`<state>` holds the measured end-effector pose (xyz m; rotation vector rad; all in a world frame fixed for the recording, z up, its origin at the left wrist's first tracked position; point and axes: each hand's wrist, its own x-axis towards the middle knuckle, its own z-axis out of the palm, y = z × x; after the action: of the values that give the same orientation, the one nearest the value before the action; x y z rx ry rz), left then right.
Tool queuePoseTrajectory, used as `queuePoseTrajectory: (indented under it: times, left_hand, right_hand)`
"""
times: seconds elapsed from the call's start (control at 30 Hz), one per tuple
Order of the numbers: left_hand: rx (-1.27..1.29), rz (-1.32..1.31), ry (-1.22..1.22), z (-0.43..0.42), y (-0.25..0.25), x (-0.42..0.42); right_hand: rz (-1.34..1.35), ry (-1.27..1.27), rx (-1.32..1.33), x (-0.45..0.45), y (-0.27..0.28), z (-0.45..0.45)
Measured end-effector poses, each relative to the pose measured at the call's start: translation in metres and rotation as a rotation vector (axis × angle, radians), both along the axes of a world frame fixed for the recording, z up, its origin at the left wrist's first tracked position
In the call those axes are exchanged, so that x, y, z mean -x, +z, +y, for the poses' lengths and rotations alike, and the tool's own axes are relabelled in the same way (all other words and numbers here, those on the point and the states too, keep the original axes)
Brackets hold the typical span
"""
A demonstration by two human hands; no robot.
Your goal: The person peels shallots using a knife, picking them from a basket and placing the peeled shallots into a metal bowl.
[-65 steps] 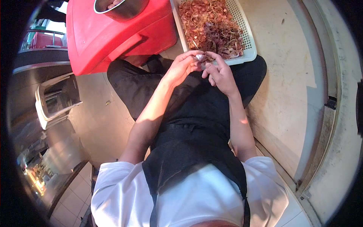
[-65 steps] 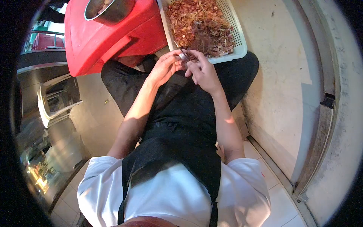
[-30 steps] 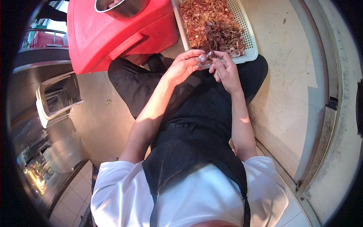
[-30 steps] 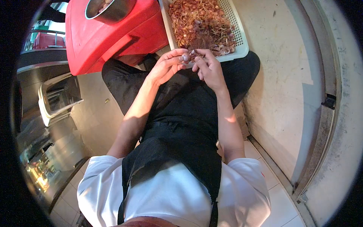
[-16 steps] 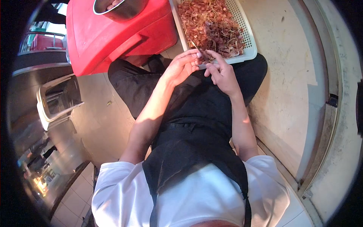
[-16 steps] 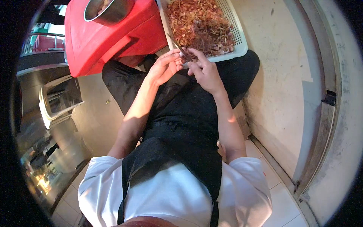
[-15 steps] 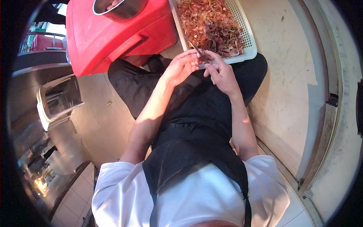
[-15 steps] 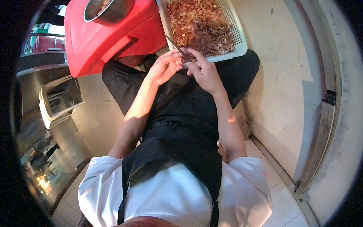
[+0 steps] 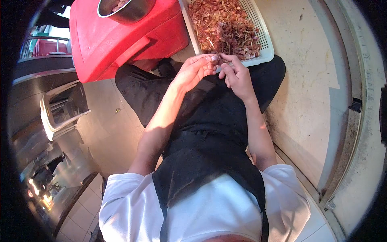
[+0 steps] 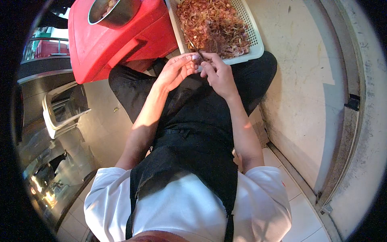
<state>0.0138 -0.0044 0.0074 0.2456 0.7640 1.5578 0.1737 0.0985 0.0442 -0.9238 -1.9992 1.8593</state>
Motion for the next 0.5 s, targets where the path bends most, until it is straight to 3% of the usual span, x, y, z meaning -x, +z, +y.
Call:
queuePoseTrajectory:
  times: [0.2,0.5]
  left_hand:
    - [-0.007,0.008,-0.017,0.002,-0.003,-0.001]
    - [0.037,0.057,0.012,-0.001,0.008,-0.004]
  right_hand:
    - [-0.045,0.047,0.054,-0.002,0.011,-0.001]
    - [0.012,0.068,-0.093,0.004,0.013,-0.008]
